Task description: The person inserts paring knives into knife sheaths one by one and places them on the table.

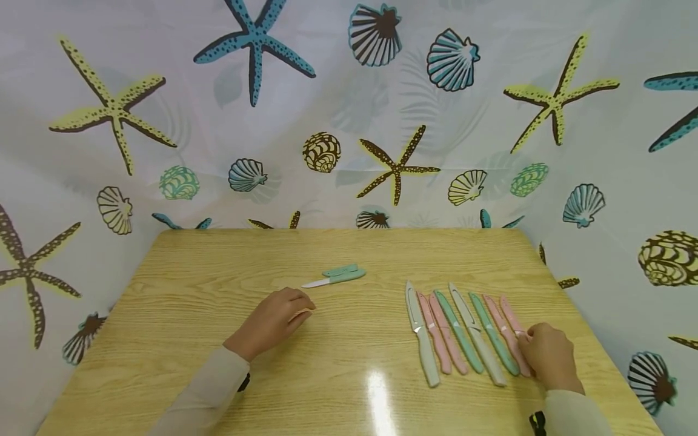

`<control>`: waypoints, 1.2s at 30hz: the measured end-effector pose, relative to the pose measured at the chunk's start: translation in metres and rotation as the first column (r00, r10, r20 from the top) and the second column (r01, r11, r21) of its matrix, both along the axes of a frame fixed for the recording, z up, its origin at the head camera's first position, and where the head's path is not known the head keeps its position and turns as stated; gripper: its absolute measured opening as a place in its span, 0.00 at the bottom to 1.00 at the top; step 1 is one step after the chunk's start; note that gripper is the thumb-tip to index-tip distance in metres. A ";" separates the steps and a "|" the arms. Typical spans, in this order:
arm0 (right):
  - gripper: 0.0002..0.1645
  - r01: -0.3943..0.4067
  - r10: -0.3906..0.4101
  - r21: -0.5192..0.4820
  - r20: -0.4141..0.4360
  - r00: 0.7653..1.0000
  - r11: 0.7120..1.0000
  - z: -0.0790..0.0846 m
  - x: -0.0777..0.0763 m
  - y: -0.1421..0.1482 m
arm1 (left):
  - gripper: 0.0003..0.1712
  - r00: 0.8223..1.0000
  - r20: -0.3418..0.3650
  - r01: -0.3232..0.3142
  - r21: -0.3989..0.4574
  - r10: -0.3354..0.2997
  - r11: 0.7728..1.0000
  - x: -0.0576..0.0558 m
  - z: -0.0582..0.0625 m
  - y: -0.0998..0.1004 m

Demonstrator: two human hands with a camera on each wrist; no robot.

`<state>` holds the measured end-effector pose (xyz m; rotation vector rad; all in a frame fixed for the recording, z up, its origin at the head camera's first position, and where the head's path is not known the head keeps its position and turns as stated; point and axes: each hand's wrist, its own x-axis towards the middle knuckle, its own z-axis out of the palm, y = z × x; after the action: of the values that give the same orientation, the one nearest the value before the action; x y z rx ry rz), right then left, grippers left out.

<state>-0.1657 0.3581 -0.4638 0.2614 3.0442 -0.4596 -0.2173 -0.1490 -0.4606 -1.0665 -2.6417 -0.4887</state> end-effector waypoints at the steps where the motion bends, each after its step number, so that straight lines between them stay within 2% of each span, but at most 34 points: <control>1: 0.21 -0.003 0.003 0.004 -0.015 1.000 1.000 0.001 0.001 -0.002 | 0.07 1.000 -0.006 -0.008 -0.001 0.008 1.000 -0.001 0.000 -0.001; 6: 0.23 -0.031 0.031 0.003 -0.060 0.998 1.000 0.012 0.008 -0.020 | 0.07 0.999 -0.030 -0.034 -0.005 0.034 0.999 -0.006 0.007 0.001; 14: 0.21 -0.121 0.119 -0.003 -0.148 0.982 0.993 0.025 0.033 -0.059 | 0.05 0.995 -0.072 -0.071 -0.008 0.071 0.997 -0.021 0.021 0.020; 18: 0.18 -0.144 0.136 -0.024 -0.192 0.972 0.989 0.025 0.044 -0.080 | 0.05 0.986 -0.147 -0.091 -0.051 0.082 0.995 -0.032 0.024 0.031; 20: 0.16 -0.154 0.142 -0.034 -0.231 0.963 0.987 0.024 0.048 -0.092 | 0.05 0.978 -0.190 -0.104 -0.076 0.088 0.992 -0.037 0.025 0.036; 23: 0.11 -0.179 0.159 -0.034 -0.324 0.933 0.983 0.021 0.053 -0.108 | 0.05 0.971 -0.217 -0.121 -0.099 0.098 0.988 -0.046 0.025 0.042; 26: 0.08 -0.203 0.172 -0.041 -0.388 0.906 0.978 0.017 0.058 -0.121 | 0.05 0.972 -0.206 -0.139 -0.111 0.114 0.984 -0.057 0.022 0.048; 29: 0.06 -0.216 0.178 -0.045 -0.421 0.890 0.975 0.014 0.062 -0.132 | 0.05 0.973 -0.179 -0.163 -0.104 0.143 0.981 -0.067 0.017 0.053; 33: 0.06 -0.225 0.182 -0.054 -0.424 0.887 0.973 0.011 0.066 -0.141 | 0.06 0.976 -0.120 -0.191 -0.091 0.180 0.977 -0.079 0.008 0.058; 36: 0.06 -0.215 0.168 -0.084 -0.383 0.908 0.973 0.010 0.068 -0.146 | 0.07 0.976 -0.060 -0.216 -0.100 0.211 0.971 -0.084 0.002 0.061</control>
<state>-0.0977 0.2119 -0.4535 -0.1534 3.3373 -0.7615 -0.3016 -0.0882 -0.4586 -0.7961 -2.7230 -0.2763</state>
